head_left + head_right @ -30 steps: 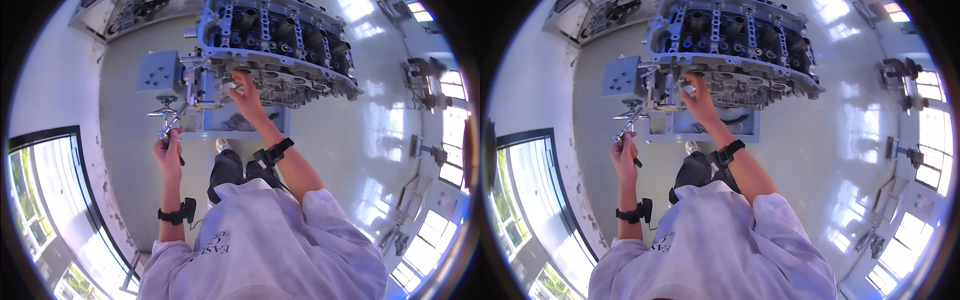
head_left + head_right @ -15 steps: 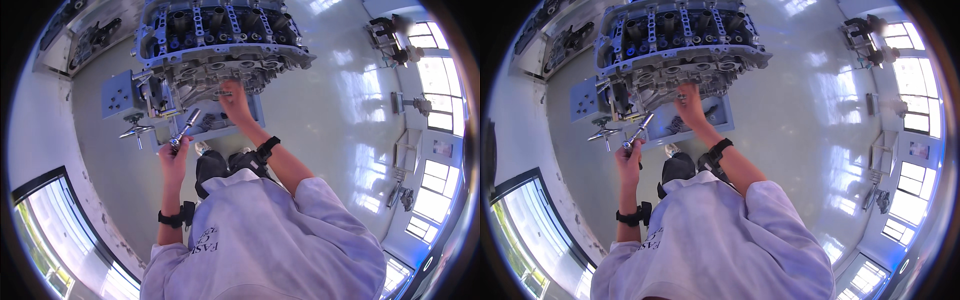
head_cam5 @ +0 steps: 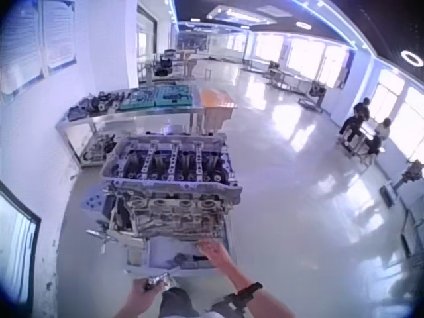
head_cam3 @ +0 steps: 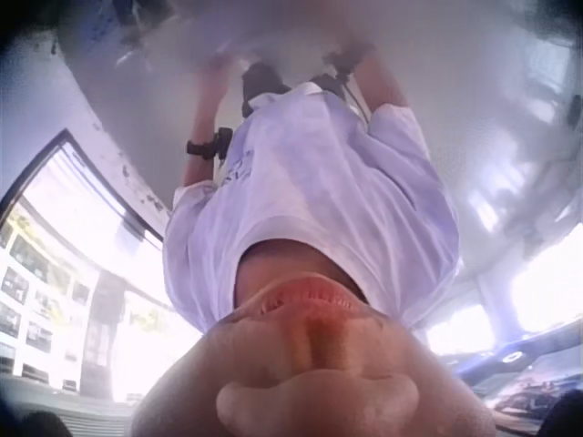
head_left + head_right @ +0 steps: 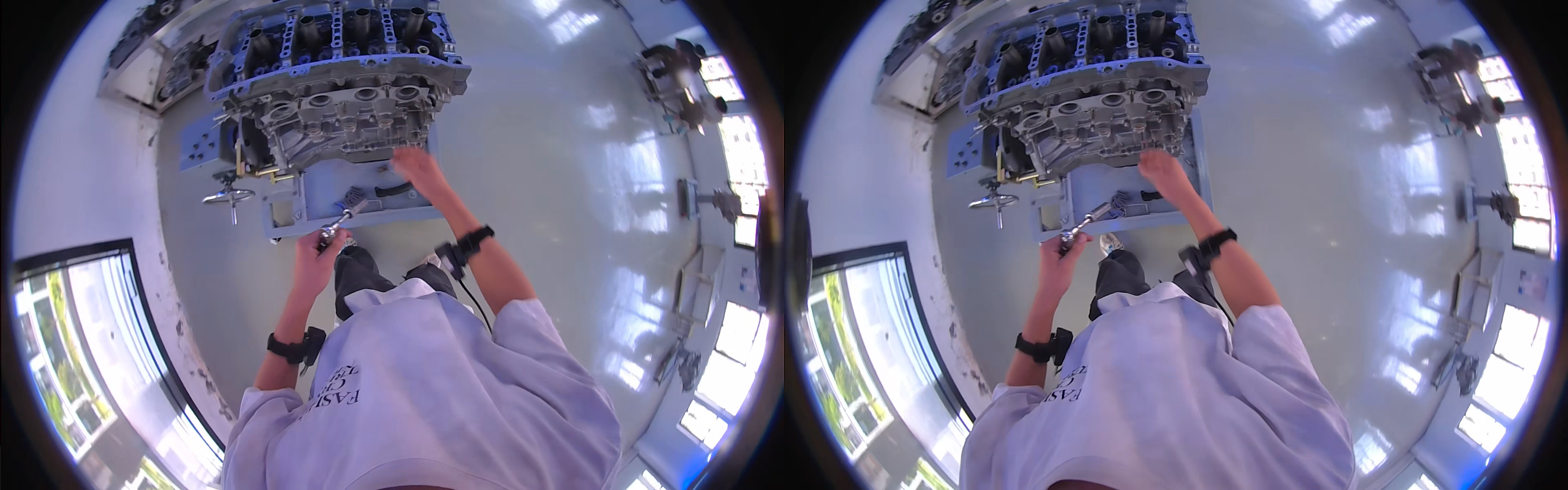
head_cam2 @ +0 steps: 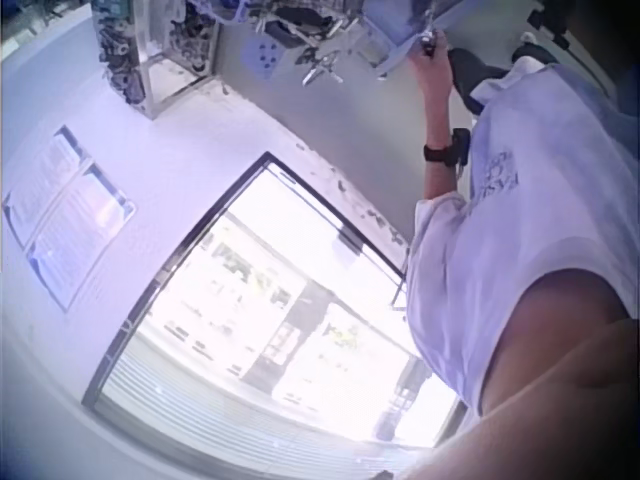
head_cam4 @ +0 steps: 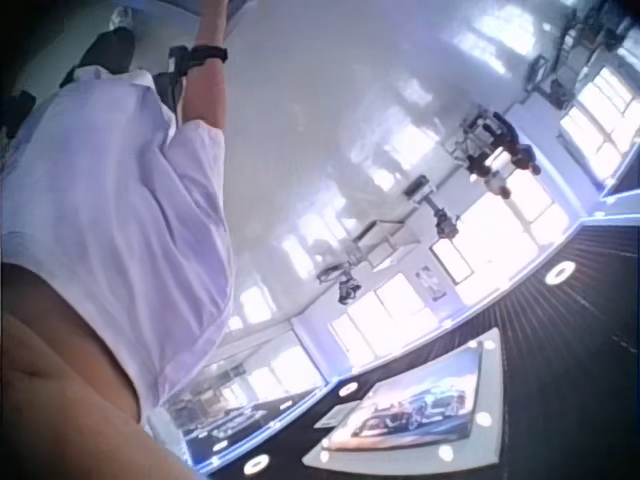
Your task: The recorder uses tools to disassemble or repair components on a car engine block.
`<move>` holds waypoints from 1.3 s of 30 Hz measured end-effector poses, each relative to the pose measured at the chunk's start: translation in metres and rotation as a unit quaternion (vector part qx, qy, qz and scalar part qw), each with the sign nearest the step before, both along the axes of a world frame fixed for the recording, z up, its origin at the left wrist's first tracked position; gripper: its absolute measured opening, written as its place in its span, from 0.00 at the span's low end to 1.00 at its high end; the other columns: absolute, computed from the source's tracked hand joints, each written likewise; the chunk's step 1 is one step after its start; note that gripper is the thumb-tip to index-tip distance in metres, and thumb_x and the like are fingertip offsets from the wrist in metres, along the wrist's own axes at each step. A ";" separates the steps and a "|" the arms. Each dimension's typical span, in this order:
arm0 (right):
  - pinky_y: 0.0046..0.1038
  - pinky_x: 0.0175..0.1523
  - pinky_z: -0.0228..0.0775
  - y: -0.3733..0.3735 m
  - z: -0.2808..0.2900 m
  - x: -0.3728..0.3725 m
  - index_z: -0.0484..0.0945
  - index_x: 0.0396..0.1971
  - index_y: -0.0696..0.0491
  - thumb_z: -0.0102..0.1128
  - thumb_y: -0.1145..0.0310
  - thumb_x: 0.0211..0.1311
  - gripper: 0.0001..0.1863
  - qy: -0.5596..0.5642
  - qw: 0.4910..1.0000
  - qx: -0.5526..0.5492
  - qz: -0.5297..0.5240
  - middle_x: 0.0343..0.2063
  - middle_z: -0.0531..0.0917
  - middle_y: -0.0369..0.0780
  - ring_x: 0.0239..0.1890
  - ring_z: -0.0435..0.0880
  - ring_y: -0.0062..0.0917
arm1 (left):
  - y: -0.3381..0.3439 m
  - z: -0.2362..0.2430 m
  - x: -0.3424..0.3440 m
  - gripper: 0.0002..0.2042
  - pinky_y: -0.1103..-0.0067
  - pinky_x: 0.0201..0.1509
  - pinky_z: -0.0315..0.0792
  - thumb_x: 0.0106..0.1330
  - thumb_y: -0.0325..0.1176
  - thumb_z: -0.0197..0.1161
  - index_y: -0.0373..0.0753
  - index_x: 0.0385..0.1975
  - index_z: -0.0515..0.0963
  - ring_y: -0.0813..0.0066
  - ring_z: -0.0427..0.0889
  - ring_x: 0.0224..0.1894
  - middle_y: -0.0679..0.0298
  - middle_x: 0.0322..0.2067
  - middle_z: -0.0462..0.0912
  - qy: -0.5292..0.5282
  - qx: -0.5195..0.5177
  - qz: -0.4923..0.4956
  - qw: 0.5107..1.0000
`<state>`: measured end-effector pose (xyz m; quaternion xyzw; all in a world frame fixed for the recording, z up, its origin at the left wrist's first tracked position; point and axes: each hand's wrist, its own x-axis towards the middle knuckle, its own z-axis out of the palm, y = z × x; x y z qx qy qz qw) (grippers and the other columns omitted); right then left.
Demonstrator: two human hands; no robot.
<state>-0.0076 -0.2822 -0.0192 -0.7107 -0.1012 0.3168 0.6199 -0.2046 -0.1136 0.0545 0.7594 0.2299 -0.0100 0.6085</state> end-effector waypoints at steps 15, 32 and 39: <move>0.26 0.43 0.66 -0.104 0.001 -0.097 0.72 0.35 0.55 0.50 0.52 0.61 0.19 0.326 0.907 0.268 -0.017 0.36 0.78 0.42 0.39 0.76 0.25 | -0.156 -0.043 0.041 0.18 0.69 0.42 0.70 0.56 0.31 0.56 0.31 0.46 0.66 0.53 0.77 0.39 0.48 0.33 0.77 -0.028 0.198 -0.191 0.961; 0.21 0.20 0.57 0.025 0.032 -0.020 0.66 0.15 0.54 0.47 0.55 0.62 0.21 0.113 0.984 0.101 -0.089 0.08 0.63 0.31 0.11 0.60 0.15 | 0.113 -0.051 0.121 0.35 0.71 0.61 0.56 0.57 0.43 0.56 0.31 0.60 0.52 0.55 0.58 0.62 0.44 0.58 0.59 -0.070 0.182 0.177 0.965; 0.21 0.19 0.57 0.086 0.026 0.026 0.67 0.16 0.55 0.47 0.53 0.62 0.22 0.065 0.990 0.052 -0.110 0.09 0.64 0.31 0.11 0.62 0.16 | 0.111 -0.075 0.155 0.37 0.69 0.65 0.48 0.56 0.44 0.57 0.30 0.61 0.49 0.53 0.49 0.65 0.44 0.61 0.52 -0.078 0.193 0.138 0.968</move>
